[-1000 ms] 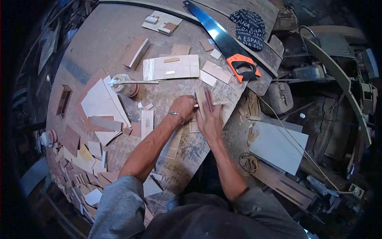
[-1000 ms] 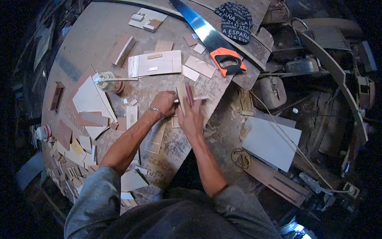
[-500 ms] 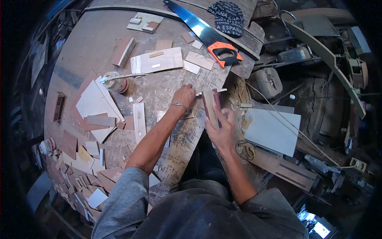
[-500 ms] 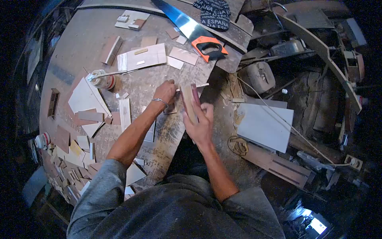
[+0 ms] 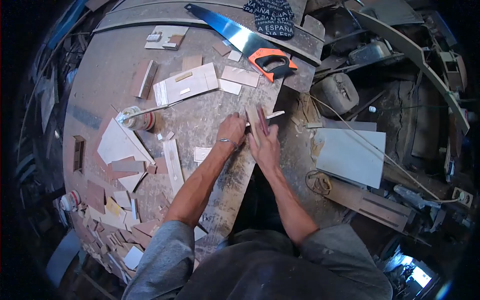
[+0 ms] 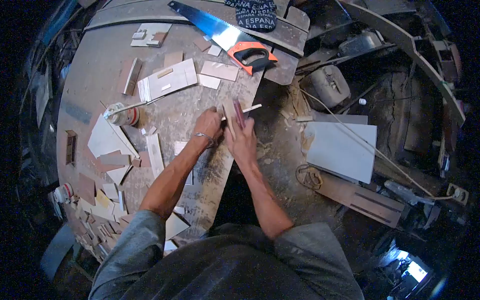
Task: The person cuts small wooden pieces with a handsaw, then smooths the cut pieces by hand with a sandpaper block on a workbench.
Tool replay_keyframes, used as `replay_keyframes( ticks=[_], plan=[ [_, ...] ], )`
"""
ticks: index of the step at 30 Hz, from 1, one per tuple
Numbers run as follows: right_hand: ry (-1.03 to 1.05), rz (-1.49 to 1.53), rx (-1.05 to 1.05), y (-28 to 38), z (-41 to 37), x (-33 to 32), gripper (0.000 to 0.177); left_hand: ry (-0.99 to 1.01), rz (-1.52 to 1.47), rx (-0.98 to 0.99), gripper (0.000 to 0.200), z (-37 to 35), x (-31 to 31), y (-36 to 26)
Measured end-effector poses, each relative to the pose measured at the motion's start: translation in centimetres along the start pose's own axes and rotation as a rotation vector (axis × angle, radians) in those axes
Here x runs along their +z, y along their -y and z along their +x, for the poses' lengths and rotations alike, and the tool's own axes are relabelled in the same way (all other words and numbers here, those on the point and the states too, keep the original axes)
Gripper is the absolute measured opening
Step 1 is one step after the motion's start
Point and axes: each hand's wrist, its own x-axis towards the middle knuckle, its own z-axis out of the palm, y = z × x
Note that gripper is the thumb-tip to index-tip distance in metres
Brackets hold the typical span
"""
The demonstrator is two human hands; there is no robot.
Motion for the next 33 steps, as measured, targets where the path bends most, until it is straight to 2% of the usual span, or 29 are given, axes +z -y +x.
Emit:
replay_keyframes(
  ticks=[2, 3, 5, 6, 7, 9, 10, 11, 12, 14, 15, 17, 19, 21, 24, 25, 28, 31, 33],
  plan=[
    [0.079, 0.04, 0.066, -0.2, -4.8, -3.7, 0.052, -0.04, 0.049, -0.028, 0.024, 0.0, -0.1, -1.0],
    [0.066, 0.048, 0.102, -2.1, -8.0, -5.2, 0.051, -0.038, 0.075, -0.051, 0.037, -0.1, 1.4, -1.2],
    [0.009, 0.04, 0.215, -6.4, -13.4, -7.5, 0.05, -0.173, 0.182, -0.068, 0.047, -1.9, 2.4, -4.3],
    [0.026, 0.257, 0.419, -6.7, -13.3, -8.6, 0.052, -0.237, 0.234, -0.07, 0.052, -2.4, 2.9, -5.9],
    [0.039, 0.476, 0.626, -6.7, -12.6, -9.9, 0.053, -0.108, 0.279, -0.129, 0.067, -2.6, 3.4, -7.1],
    [0.089, 0.947, 0.996, -4.9, -9.7, -12.1, 0.055, -0.092, 0.334, -0.093, 0.073, -2.0, 4.9, -7.8],
    [0.095, 1.019, 1.057, -4.9, -8.5, -11.6, 0.052, -0.091, 0.363, -0.081, 0.076, -1.8, 5.2, -8.1],
    [0.107, 1.092, 1.11, -4.9, -7.0, -10.7, 0.05, 0.025, 0.285, -0.098, 0.096, -2.0, 2.3, -9.5],
    [0.121, 1.167, 1.16, -5.2, -5.5, -9.7, 0.048, 0.072, 0.315, -0.069, 0.103, -1.7, 1.9, -9.5],
    [0.24, 1.292, 1.228, -8.5, -3.6, -5.4, 0.048, 0.177, 0.378, -0.019, 0.115, -1.0, 1.2, -8.6],
    [0.249, 1.323, 1.24, -9.2, -2.4, -4.2, 0.047, 0.213, 0.317, -0.035, 0.119, -0.6, 0.7, -8.4],
    [0.27, 1.393, 1.264, -9.9, -0.2, -2.4, 0.045, 0.243, 0.324, 0.007, 0.116, -0.5, -0.8, -8.7],
    [0.245, 1.31, 1.198, -10.1, 1.8, -2.6, 0.046, 0.242, 0.277, 0.023, 0.113, 0.1, -1.2, -8.6],
    [0.291, 1.226, 1.228, -11.7, 3.2, -2.6, 0.042, 0.226, 0.168, 0.015, 0.11, 0.4, -0.5, -8.4],
    [0.308, 1.294, 1.101, -14.1, 3.9, -2.4, 0.043, 0.209, -0.015, 0.079, 0.109, 2.4, 3.0, -5.2],
    [0.342, 1.292, 1.131, -14.0, 4.5, -2.9, 0.044, 0.334, 0.007, 0.104, 0.108, 3.5, 2.4, -4.1],
    [0.366, 1.264, 1.111, -13.5, 5.5, -3.8, 0.053, 0.077, 0.22, 0.183, 0.109, 4.1, -1.2, -4.2],
    [0.362, 1.327, 1.189, -13.0, 6.0, -4.1, 0.054, 0.182, 0.234, 0.309, 0.128, 7.2, -1.7, -2.8],
    [0.364, 1.384, 1.163, -12.3, 6.3, -4.4, 0.055, 0.224, 0.247, 0.384, 0.141, 8.4, -1.6, -2.3]
  ],
)
